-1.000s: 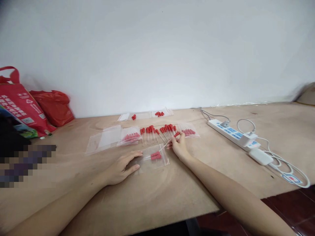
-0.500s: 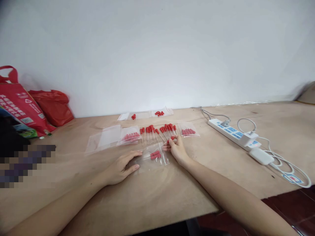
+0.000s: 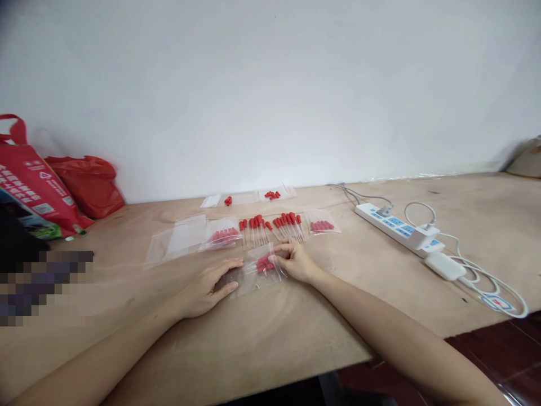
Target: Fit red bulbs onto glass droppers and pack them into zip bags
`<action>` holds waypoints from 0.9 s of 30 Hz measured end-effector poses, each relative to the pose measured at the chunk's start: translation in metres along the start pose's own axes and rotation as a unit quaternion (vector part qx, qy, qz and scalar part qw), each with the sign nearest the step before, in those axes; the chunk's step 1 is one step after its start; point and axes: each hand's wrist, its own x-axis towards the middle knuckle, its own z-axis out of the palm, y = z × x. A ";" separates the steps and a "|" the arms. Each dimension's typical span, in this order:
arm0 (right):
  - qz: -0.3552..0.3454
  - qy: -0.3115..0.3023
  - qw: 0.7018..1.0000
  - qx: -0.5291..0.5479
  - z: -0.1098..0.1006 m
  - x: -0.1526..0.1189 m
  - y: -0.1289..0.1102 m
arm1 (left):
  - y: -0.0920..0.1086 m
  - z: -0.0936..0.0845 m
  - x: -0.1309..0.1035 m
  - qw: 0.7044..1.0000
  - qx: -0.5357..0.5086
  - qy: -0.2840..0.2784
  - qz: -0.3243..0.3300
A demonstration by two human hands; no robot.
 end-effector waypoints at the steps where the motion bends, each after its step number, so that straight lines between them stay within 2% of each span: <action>1: -0.029 -0.014 0.999 -0.007 0.000 0.001 0.001 | 0.000 0.000 0.000 1.000 0.001 0.001 0.001; 3: -0.048 -0.048 0.998 -0.008 0.001 0.003 0.001 | -0.001 0.001 0.000 1.000 0.001 0.004 0.004; 5: -0.011 -0.051 0.999 -0.002 0.005 0.005 0.001 | -0.001 0.001 0.000 1.000 0.000 0.010 0.008; 8: 0.061 0.020 0.997 -0.040 0.013 0.008 0.002 | -0.001 0.000 0.001 1.000 -0.005 0.013 0.019; 11: 0.058 0.084 0.990 -0.101 0.014 0.012 0.003 | -0.001 0.000 0.001 0.999 -0.009 0.006 0.037; 14: 0.034 0.116 0.980 -0.155 0.000 0.019 0.005 | -0.003 0.002 0.000 0.999 0.003 -0.009 0.038; 16: 0.042 0.127 0.964 -0.232 -0.017 0.028 0.006 | -0.005 0.003 0.000 0.999 0.014 -0.017 0.029; 20: 0.173 0.108 0.903 -0.379 -0.047 0.054 0.010 | -0.006 0.004 -0.001 0.999 0.020 -0.020 0.018; 22: 0.208 0.101 0.888 -0.397 -0.054 0.066 0.012 | -0.006 0.003 -0.001 0.999 0.020 -0.019 0.018; 27: 0.233 0.085 0.881 -0.403 -0.054 0.089 0.015 | -0.004 0.002 -0.001 0.999 0.019 -0.018 0.022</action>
